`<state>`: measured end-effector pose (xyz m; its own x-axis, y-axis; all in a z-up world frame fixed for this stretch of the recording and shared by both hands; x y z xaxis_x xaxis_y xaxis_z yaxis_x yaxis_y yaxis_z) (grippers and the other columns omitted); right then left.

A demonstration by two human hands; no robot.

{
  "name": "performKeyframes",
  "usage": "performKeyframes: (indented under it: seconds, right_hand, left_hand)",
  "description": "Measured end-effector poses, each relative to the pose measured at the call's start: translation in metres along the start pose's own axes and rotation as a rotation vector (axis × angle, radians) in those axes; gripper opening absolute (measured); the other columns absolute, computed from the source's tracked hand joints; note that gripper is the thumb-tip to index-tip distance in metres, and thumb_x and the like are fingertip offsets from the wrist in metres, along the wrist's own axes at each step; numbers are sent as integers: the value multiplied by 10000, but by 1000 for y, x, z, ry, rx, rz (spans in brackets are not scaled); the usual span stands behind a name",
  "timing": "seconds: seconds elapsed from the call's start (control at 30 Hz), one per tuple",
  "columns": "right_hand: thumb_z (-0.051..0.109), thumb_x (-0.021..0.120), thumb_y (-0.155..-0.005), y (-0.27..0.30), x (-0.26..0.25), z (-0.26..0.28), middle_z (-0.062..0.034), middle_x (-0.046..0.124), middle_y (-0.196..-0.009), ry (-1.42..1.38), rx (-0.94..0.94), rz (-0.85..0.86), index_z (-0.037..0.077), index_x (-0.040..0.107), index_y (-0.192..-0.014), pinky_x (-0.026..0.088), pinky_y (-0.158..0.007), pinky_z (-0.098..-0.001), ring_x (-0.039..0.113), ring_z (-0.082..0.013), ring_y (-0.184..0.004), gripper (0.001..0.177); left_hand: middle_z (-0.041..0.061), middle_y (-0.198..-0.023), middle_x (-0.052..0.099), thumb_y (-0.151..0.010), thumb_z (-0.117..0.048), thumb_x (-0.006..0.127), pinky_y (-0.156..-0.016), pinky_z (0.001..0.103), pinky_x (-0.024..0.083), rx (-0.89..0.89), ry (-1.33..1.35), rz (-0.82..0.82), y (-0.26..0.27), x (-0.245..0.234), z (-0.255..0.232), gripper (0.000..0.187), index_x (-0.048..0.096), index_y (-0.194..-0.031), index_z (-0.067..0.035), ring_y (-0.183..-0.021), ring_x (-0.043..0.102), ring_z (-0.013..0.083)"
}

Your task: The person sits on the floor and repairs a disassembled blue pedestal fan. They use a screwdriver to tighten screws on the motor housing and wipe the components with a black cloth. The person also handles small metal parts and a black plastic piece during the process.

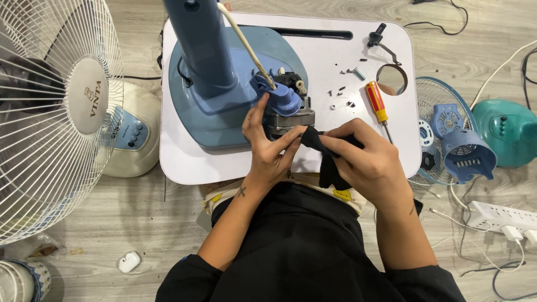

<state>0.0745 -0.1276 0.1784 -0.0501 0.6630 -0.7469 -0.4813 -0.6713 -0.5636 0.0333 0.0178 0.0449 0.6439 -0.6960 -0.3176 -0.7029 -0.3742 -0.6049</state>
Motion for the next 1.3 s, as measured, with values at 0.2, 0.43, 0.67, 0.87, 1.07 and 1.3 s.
performKeyframes:
  seconds: [0.2,0.43,0.67,0.87,1.07,1.3]
  right_hand:
    - [-161,628,-792,19,3,-21,-111,713,-926,-36,11,-55,76,817,-947,587,-705,-356,713,-280,-740,340]
    - [-145,668,-785,31,5,-35,-86,732,-895,-39,26,-104,83,816,-904,577,-667,-340,698,-255,-690,297]
    - [-161,769,-802,50,-1,-57,-141,715,-822,-109,76,-274,-8,783,-862,558,-656,-386,681,-298,-663,165]
    - [-195,789,-751,47,15,-34,-212,682,-783,-212,-51,-429,-42,759,-801,561,-626,-403,671,-336,-636,164]
    - [-156,740,-753,42,30,-27,-224,705,-849,-266,-112,-349,-49,770,-831,592,-646,-408,721,-341,-706,136]
    - [-158,765,-780,58,18,-62,-176,709,-817,-135,68,-309,-28,765,-860,563,-661,-406,695,-339,-671,153]
  left_hand:
    - [229,-1607,331,-985,-343,711,-1198,517,278,156,-25,-217,-2,9,-1,156,805,-1110,-345,-1445,338,391]
    - [236,-1601,328,-1002,-354,686,-1203,528,289,188,-22,-193,-1,5,2,159,790,-1122,-357,-1425,346,383]
    - [255,-1583,346,-995,-334,696,-1197,551,290,183,6,-201,1,2,3,140,796,-1093,-322,-1407,355,392]
    - [251,-1578,363,-1021,-335,670,-1193,544,292,195,9,-210,-3,2,-1,146,792,-1100,-323,-1403,366,388]
    - [241,-1577,374,-1024,-348,663,-1192,538,299,173,17,-213,-4,-2,-4,150,789,-1103,-330,-1405,376,383]
    - [234,-1593,359,-1029,-350,655,-1210,535,267,140,45,-198,-2,-2,-2,159,787,-1113,-320,-1424,359,367]
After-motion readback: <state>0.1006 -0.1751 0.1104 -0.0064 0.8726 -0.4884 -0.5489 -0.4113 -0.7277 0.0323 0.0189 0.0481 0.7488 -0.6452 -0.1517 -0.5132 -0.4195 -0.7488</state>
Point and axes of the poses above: each hand's wrist, its own y-axis away from the middle knuckle, its own x-axis out of the palm, z = x × y, the point moved 5 cm from there along -y, towards the middle knuckle
